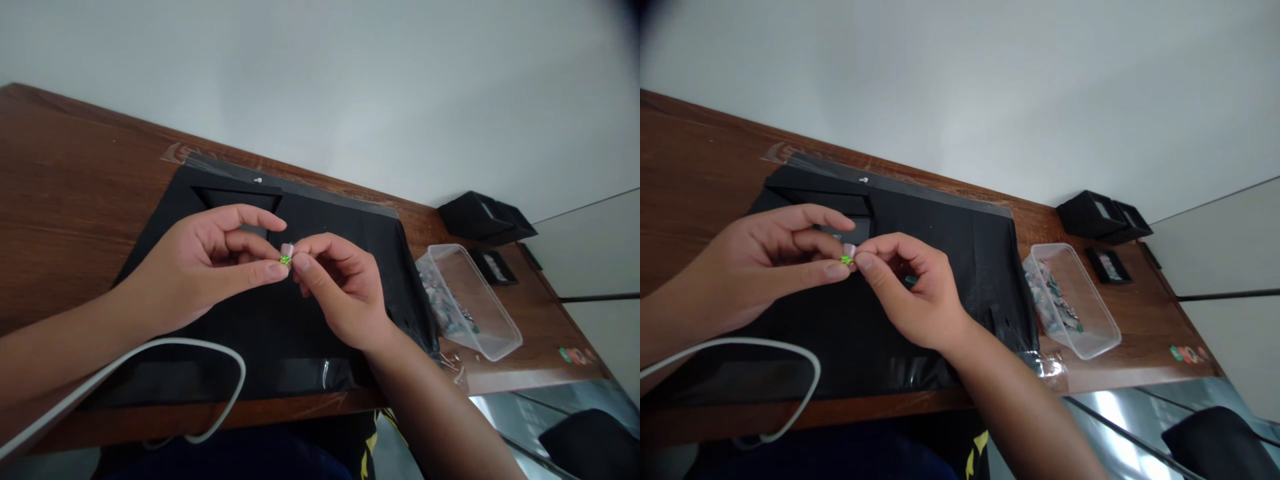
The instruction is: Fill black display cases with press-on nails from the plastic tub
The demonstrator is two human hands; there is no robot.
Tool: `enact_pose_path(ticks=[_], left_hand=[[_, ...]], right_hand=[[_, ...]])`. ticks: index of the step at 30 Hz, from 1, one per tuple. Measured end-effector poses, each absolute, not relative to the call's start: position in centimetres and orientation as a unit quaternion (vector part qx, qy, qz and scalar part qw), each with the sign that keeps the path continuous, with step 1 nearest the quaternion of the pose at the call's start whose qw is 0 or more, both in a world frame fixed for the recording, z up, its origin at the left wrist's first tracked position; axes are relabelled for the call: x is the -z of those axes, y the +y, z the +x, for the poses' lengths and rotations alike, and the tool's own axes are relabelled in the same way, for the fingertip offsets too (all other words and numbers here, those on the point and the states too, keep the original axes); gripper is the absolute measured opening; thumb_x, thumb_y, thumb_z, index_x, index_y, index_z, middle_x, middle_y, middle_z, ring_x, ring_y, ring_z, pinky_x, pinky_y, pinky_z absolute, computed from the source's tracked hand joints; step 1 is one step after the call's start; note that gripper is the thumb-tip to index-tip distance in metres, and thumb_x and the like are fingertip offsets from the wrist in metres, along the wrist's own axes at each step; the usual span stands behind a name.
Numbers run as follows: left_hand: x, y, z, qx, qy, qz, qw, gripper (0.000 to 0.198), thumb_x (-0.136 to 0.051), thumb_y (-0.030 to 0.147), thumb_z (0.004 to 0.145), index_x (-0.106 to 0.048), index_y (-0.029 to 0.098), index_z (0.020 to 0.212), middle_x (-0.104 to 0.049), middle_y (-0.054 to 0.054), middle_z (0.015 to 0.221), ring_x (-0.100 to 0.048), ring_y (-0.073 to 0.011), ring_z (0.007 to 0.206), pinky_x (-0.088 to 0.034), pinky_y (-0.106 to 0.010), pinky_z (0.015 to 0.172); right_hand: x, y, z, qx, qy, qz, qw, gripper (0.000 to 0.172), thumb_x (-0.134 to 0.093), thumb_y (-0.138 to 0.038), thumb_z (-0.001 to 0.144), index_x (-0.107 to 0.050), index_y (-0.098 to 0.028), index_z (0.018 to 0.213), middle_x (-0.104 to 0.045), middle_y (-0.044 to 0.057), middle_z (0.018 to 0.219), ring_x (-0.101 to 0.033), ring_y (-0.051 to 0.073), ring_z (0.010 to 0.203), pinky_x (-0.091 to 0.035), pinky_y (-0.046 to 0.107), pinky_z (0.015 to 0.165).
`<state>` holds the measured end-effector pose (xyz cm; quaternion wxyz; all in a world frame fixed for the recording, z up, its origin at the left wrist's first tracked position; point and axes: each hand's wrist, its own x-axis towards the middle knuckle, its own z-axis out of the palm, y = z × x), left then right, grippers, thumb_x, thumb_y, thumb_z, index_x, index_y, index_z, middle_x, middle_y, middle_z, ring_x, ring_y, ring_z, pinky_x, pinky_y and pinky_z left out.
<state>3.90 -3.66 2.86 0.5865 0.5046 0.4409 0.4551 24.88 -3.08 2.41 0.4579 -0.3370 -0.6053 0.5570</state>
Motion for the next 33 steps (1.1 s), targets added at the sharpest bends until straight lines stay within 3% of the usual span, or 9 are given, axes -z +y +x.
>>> enact_pose_path(ticks=[10,15,23,29,33], left_hand=[[-2.8,-3.5,3.8,-0.444,0.457,0.507,0.581,0.039,-0.104,0.035,0.073,-0.08,0.03,0.103,-0.084,0.003,0.075,-0.083,-0.0219,0.073,-0.061,-0.027,0.066],[-2.8,-3.5,4.0,-0.454,0.447,0.494,0.592,0.036,-0.103,0.032,0.071,-0.078,0.029,0.096,-0.085,0.004,0.074,-0.079,-0.0178,0.064,-0.056,-0.022,0.057],[-2.9,-3.5,3.9,-0.446,0.446,0.496,0.597,0.035,-0.103,0.031,0.073,-0.077,0.029,0.098,-0.086,0.004,0.075,-0.078,-0.0162,0.063,-0.056,-0.021,0.058],[-2.5,-3.4,3.8,-0.444,0.455,0.498,0.59,0.041,-0.105,0.035,0.07,-0.077,0.029,0.098,-0.087,0.003,0.078,-0.084,-0.0214,0.074,-0.063,-0.025,0.067],[-2.3,-3.5,3.6,-0.446,0.472,0.494,0.578,0.042,-0.105,0.04,0.072,-0.079,0.03,0.103,-0.088,0.002,0.082,-0.089,-0.0257,0.088,-0.069,-0.03,0.082]], right_hand=[[-2.1,-3.0,25.0,-0.521,-0.628,-0.356,0.455,0.037,-0.092,-0.058,0.098,-0.078,-0.023,0.094,-0.069,-0.001,0.076,-0.051,0.011,0.06,-0.049,0.028,0.059],[-2.0,-3.1,25.0,-0.509,-0.644,-0.346,0.454,0.035,-0.088,-0.056,0.102,-0.076,-0.023,0.097,-0.069,-0.001,0.079,-0.053,0.011,0.062,-0.051,0.029,0.062],[-1.6,-3.1,24.9,-0.521,-0.64,-0.341,0.45,0.032,-0.088,-0.053,0.103,-0.074,-0.024,0.099,-0.069,-0.002,0.082,-0.056,0.012,0.065,-0.051,0.028,0.064],[-1.4,-3.0,24.8,-0.515,-0.633,-0.352,0.458,0.036,-0.088,-0.057,0.101,-0.077,-0.023,0.098,-0.07,-0.001,0.08,-0.054,0.011,0.063,-0.049,0.027,0.061],[-1.3,-2.7,24.6,-0.513,-0.63,-0.347,0.468,0.039,-0.09,-0.06,0.099,-0.078,-0.022,0.098,-0.073,0.0,0.081,-0.057,0.011,0.063,-0.054,0.027,0.063]])
